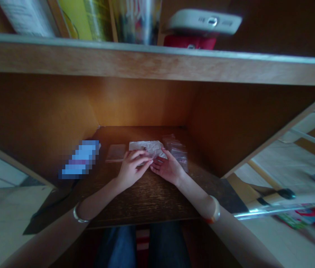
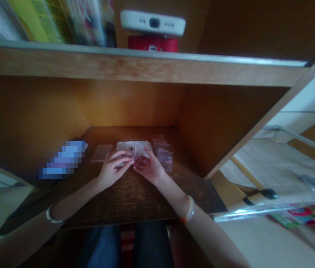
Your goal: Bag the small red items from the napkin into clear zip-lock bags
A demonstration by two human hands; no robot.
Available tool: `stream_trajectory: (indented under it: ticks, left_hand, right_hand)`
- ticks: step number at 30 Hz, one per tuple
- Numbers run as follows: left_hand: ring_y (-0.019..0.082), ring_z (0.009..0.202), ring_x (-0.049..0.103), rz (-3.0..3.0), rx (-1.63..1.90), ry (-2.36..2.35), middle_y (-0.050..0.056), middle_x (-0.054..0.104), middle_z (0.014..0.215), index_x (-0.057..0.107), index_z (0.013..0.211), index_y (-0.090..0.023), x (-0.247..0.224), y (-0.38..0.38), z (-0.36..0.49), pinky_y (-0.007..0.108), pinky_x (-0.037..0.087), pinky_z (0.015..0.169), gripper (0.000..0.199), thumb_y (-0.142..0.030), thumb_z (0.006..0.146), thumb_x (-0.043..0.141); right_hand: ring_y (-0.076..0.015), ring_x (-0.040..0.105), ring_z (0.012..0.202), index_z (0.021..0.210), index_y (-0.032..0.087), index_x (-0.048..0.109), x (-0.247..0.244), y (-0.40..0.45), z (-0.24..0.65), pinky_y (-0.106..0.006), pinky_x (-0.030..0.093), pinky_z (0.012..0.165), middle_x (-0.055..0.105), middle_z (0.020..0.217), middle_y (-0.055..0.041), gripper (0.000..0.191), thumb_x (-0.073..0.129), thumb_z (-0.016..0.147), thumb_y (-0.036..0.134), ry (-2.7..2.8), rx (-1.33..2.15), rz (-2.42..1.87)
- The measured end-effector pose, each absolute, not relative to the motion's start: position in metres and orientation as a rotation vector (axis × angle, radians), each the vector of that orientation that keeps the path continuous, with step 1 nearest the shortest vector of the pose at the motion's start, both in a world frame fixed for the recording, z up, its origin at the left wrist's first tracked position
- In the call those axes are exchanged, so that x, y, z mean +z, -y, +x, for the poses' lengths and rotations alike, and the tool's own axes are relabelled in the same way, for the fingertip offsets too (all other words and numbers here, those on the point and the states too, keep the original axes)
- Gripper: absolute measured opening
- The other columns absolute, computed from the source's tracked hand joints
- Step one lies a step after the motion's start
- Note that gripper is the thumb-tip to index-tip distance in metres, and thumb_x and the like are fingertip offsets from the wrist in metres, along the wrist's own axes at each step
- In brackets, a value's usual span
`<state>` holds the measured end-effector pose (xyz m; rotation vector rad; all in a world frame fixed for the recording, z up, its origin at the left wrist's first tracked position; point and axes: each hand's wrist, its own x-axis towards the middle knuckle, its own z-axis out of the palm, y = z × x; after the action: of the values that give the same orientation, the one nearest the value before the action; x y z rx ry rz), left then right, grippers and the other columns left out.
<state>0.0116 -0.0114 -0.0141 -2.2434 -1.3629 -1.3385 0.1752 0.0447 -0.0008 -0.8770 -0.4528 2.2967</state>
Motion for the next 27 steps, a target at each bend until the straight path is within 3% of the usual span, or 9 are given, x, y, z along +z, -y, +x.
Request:
stream_trajectory:
  ticks: [5, 10, 17, 27]
  left_hand:
    - [0.018, 0.094, 0.064, -2.283, -1.345, 1.343, 0.002, 0.069, 0.100, 0.068, 0.089, -0.023, -0.0112, 0.0136, 0.0120, 0.039, 0.043, 0.085, 0.010, -0.026, 0.087, 0.059]
    - [0.016, 0.088, 0.065, -2.363, -1.326, 1.419, 0.000, 0.072, 0.091, 0.068, 0.093, -0.022, -0.0076, 0.0161, 0.0116, 0.038, 0.039, 0.085, 0.024, -0.019, 0.094, 0.044]
    - [0.017, 0.084, 0.067, -2.268, -1.468, 1.357, 0.002, 0.073, 0.091, 0.069, 0.090, -0.021, -0.0133, 0.0099, 0.0118, 0.036, 0.048, 0.080, 0.011, -0.021, 0.086, 0.059]
    - [0.020, 0.101, 0.064, -2.313, -1.643, 1.404, 0.008, 0.069, 0.108, 0.064, 0.108, -0.020, -0.0096, 0.0118, 0.0147, 0.039, 0.053, 0.089, 0.024, -0.021, 0.084, 0.061]
  right_hand:
    - [-0.0165, 0.061, 0.077, 0.081, 0.018, 0.054, 0.0009, -0.0427, 0.1743, -0.031, 0.052, 0.074, 0.061, 0.080, -0.0051, 0.026, 0.052, 0.087, 0.043, 0.464, 2.291, -0.834]
    - [-0.0168, 0.062, 0.075, 0.078, 0.020, 0.057, 0.0018, -0.0413, 0.1744, -0.033, 0.051, 0.077, 0.063, 0.075, -0.0020, 0.019, 0.060, 0.082, 0.038, 0.551, 2.290, -0.759]
    - [-0.0143, 0.060, 0.074, 0.079, 0.022, 0.060, 0.0014, -0.0359, 0.1724, -0.032, 0.046, 0.081, 0.065, 0.078, 0.0013, 0.019, 0.074, 0.070, 0.032, 0.717, 2.186, -0.644]
    - [-0.0135, 0.060, 0.083, 0.088, 0.022, 0.062, -0.0015, -0.0357, 0.1721, -0.032, 0.045, 0.086, 0.066, 0.086, 0.0012, 0.023, 0.074, 0.071, 0.031, 0.808, 2.276, -0.515]
